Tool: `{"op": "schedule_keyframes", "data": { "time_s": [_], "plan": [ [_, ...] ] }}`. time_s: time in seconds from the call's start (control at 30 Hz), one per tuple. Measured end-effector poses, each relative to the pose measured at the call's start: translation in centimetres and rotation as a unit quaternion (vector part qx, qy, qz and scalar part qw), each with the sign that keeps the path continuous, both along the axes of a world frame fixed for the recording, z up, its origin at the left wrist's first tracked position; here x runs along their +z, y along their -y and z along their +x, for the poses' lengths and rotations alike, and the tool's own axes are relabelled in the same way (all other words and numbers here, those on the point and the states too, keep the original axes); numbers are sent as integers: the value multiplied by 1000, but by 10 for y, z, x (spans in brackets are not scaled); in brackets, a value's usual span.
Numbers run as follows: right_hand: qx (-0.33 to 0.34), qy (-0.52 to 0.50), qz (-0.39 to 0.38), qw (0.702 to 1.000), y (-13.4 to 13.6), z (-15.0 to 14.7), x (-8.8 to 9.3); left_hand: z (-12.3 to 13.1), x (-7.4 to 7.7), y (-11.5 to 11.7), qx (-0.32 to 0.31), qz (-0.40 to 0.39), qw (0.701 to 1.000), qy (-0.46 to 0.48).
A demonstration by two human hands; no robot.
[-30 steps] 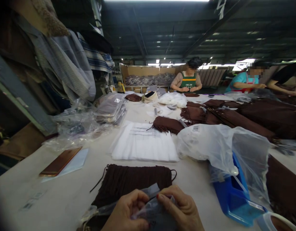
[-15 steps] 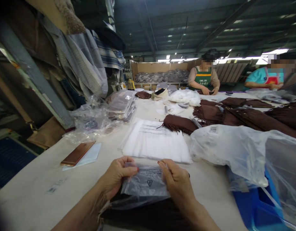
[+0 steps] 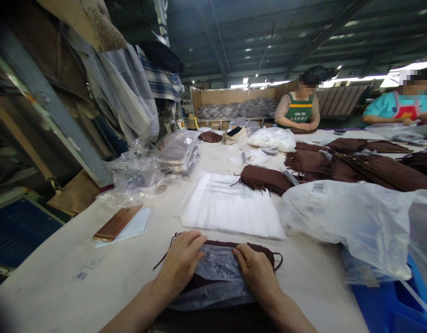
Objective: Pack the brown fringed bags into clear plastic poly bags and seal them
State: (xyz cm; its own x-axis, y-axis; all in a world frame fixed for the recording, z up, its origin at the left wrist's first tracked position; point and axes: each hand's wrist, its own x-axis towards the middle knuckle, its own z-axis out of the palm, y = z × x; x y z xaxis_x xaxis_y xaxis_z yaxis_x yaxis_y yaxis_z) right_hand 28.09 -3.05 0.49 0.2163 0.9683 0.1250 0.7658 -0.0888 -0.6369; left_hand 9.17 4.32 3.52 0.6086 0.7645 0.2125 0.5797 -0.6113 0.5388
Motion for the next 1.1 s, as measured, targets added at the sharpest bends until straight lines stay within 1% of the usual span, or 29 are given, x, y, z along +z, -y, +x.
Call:
{"op": "schedule_keyframes", "data": {
  "time_s": [0.03,0.07,0.1,0.13,0.17,0.23,0.27,0.3,0.33,0.37,0.4,0.43,0.5,0.57,0.7,0.77,0.83,0.9,0.97,1.03,1.07,1.1],
  "plan": [
    [3,5,1,1000,1,0,-2,0,1,1,-60,31,997,-45],
    [4,13,1,1000,2,0,-3,1,1,2,-117,43,989,-81],
    [3,30,4,1000,3,1,-4,1,1,3,-157,35,982,-101],
    [-1,61,17,998,5,2,-4,1,0,3,-180,21,977,-110],
    [-6,103,42,994,7,3,-3,2,-2,3,-189,8,976,-110],
    [6,185,129,974,10,3,2,2,-4,2,-186,-12,977,-98],
    [33,206,171,963,10,2,7,2,-4,1,-186,-18,978,-92],
    [76,204,196,956,10,0,12,2,-4,1,-187,-24,978,-88],
    [127,182,195,955,9,-2,17,2,-4,1,-188,-26,978,-87],
    [174,147,167,959,7,-4,22,1,-3,0,-187,-24,978,-85],
    [207,103,120,966,4,-6,25,1,-3,0,-187,-18,979,-81],
    [224,58,63,971,1,-8,27,-1,-3,1,-189,-8,979,-74],
    [222,-18,-32,974,-5,-9,28,-8,-5,3,-192,32,979,-52],
    [211,-53,-71,973,-8,-8,26,-20,-12,7,-199,92,975,-45],
    [215,-59,-71,972,-9,-5,23,-47,-32,25,-180,215,956,-91],
    [219,-55,-76,971,-9,-3,21,-58,-36,34,-163,249,952,-74],
    [227,-48,-77,970,-11,0,19,-64,-33,39,-160,259,952,-23],
    [235,-55,-73,968,-12,1,18,-67,-24,40,-148,242,958,35],
    [236,-63,-68,967,-11,0,19,-65,-15,36,-100,206,970,79],
    [221,-48,-60,972,-7,-4,20,-59,-11,30,-35,172,980,94],
    [213,-31,-49,975,-4,-6,20,-54,-11,27,-15,171,981,88],
    [209,-10,-33,977,-1,-8,19,-49,-13,25,-13,187,980,74]
  ]
}}
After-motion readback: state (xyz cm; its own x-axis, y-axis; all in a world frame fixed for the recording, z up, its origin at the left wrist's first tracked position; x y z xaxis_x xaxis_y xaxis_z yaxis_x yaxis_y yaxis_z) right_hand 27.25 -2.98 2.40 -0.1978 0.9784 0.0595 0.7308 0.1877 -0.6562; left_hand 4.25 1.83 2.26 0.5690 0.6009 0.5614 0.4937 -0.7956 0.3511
